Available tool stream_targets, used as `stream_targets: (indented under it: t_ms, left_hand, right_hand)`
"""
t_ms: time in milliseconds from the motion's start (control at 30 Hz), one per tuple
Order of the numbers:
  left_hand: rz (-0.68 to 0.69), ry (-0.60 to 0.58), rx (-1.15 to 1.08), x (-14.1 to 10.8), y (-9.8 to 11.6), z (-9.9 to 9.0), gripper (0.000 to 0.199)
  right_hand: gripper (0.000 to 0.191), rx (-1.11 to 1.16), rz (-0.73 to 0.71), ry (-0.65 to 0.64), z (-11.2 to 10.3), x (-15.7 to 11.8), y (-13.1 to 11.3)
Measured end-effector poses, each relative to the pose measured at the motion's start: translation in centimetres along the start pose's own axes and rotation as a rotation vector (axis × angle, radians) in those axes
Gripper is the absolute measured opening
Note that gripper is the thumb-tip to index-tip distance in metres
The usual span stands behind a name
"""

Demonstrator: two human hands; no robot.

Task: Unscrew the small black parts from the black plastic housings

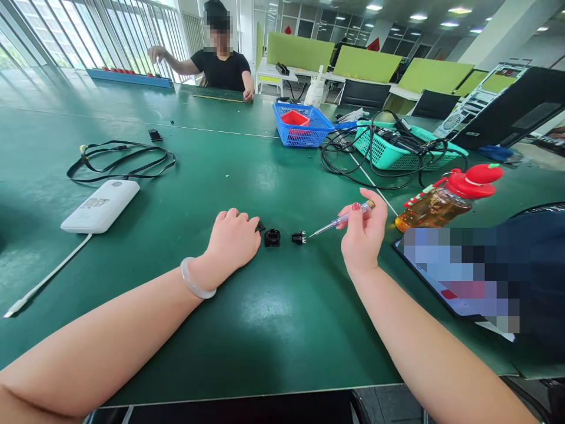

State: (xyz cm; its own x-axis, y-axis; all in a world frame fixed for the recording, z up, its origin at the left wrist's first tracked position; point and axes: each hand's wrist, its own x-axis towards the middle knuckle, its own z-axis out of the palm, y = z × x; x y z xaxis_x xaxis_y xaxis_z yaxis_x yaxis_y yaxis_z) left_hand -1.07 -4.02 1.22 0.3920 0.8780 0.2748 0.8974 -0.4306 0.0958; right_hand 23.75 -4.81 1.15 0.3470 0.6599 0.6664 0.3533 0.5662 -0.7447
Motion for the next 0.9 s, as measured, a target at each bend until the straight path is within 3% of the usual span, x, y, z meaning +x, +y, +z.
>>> stream_targets:
  t_ms: [167, 333, 433, 567, 767, 900]
  left_hand:
    - [0.018, 0.056, 0.140, -0.1, 0.3, -0.5, 0.028]
    - [-0.038, -0.068, 0.280, 0.1, 0.7, -1.2, 0.032]
    - [-0.062, -0.072, 0.290, 0.2, 0.9, -1.4, 0.036]
    - [-0.032, -0.044, 0.139, 0.3, 1.0, -1.1, 0.039]
    - [0.312, -0.142, -0.200, 0.2, 0.9, 0.2, 0.048]
    - [0.280, -0.173, -0.251, 0.2, 0.6, 0.9, 0.045]
  right_hand:
    - [0.026, -0.008, 0.032, 0.004, -0.1, 0.2, 0.2]
    - [0.028, 0.027, 0.070, 0.001, 0.0, 0.1, -0.2]
    - [0.029, 0.055, 0.102, -0.024, 0.1, -0.1, -0.4]
    - [0.029, 0.053, 0.104, -0.080, 0.1, -0.2, -0.3]
    - [0.028, 0.099, 0.115, -0.146, 0.1, -0.4, -0.4]
    - [0.031, 0.156, 0.118, -0.237, 0.2, -0.7, -0.8]
